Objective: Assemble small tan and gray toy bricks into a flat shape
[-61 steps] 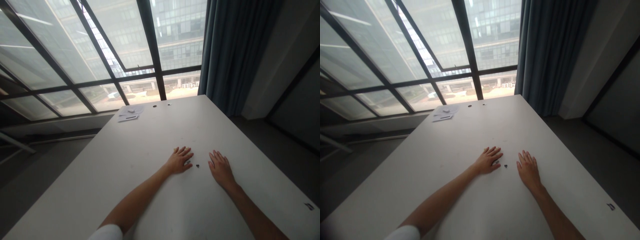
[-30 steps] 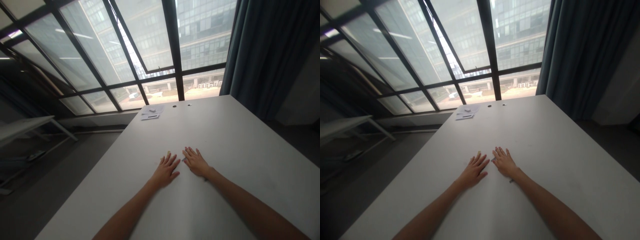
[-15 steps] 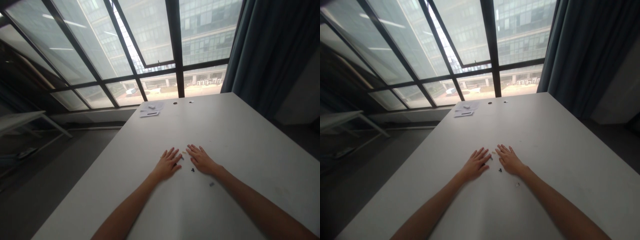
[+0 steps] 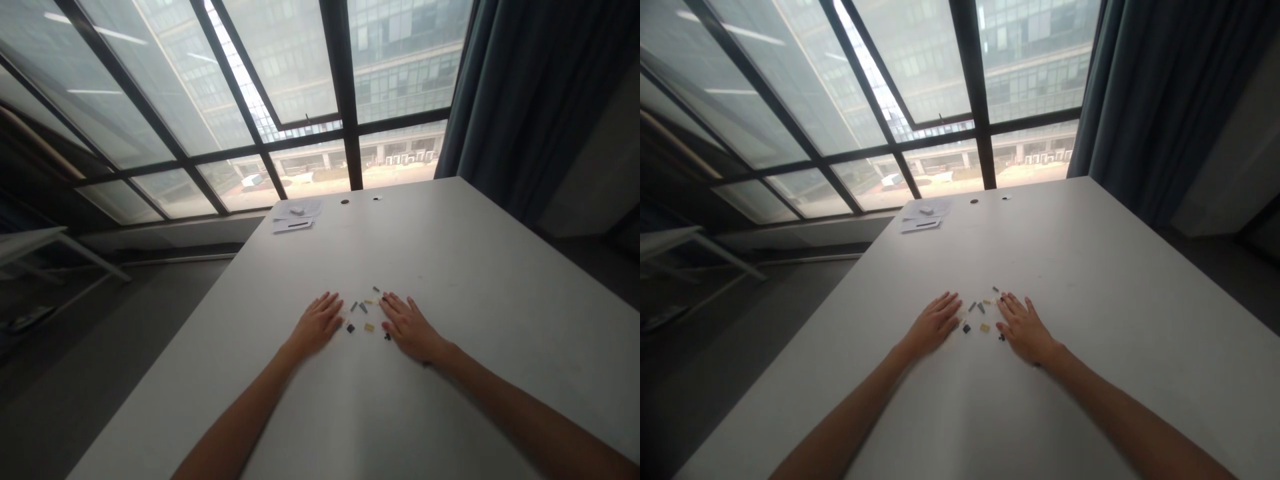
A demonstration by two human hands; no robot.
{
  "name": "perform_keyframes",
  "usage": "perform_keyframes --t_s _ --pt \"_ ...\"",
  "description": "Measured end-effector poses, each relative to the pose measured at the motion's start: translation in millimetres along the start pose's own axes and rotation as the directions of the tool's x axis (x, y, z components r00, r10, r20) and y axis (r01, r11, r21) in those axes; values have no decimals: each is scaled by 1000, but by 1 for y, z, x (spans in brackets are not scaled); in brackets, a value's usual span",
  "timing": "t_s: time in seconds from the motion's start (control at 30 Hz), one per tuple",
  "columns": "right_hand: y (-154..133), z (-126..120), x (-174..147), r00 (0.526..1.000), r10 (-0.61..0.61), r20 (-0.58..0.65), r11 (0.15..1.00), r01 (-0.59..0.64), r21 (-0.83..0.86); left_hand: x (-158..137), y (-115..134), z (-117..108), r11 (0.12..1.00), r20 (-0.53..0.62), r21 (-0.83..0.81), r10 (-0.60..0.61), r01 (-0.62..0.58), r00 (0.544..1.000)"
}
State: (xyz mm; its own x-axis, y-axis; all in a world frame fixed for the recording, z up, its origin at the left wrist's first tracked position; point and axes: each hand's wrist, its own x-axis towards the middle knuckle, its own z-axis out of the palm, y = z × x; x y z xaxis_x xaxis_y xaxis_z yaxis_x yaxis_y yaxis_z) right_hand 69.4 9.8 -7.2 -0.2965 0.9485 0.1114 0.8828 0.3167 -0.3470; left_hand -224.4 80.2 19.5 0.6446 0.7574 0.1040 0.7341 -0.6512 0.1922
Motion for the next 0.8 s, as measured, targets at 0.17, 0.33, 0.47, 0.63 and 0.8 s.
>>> perform_keyframes --t_s 0.17,0.33,0.47,0.63,0.8 --pt "-33 17 22 996 -92 12 996 92 -21 7 18 16 999 40 19 35 -36 999" --pt "-30 8 42 995 -101 -4 991 101 83 11 26 8 999 7 -42 20 -20 1000" --pt "-2 -6 3 994 -4 -107 994 16 112 -8 14 -5 999 -28 -40 28 -29 999" --pt "13 -4 -51 996 -64 -55 998 63 -16 -22 17 0 994 89 -14 108 -107 990" --pt "-17 7 -16 989 5 -145 998 -13 -53 -1 35 13 991 90 -22 135 -134 987"
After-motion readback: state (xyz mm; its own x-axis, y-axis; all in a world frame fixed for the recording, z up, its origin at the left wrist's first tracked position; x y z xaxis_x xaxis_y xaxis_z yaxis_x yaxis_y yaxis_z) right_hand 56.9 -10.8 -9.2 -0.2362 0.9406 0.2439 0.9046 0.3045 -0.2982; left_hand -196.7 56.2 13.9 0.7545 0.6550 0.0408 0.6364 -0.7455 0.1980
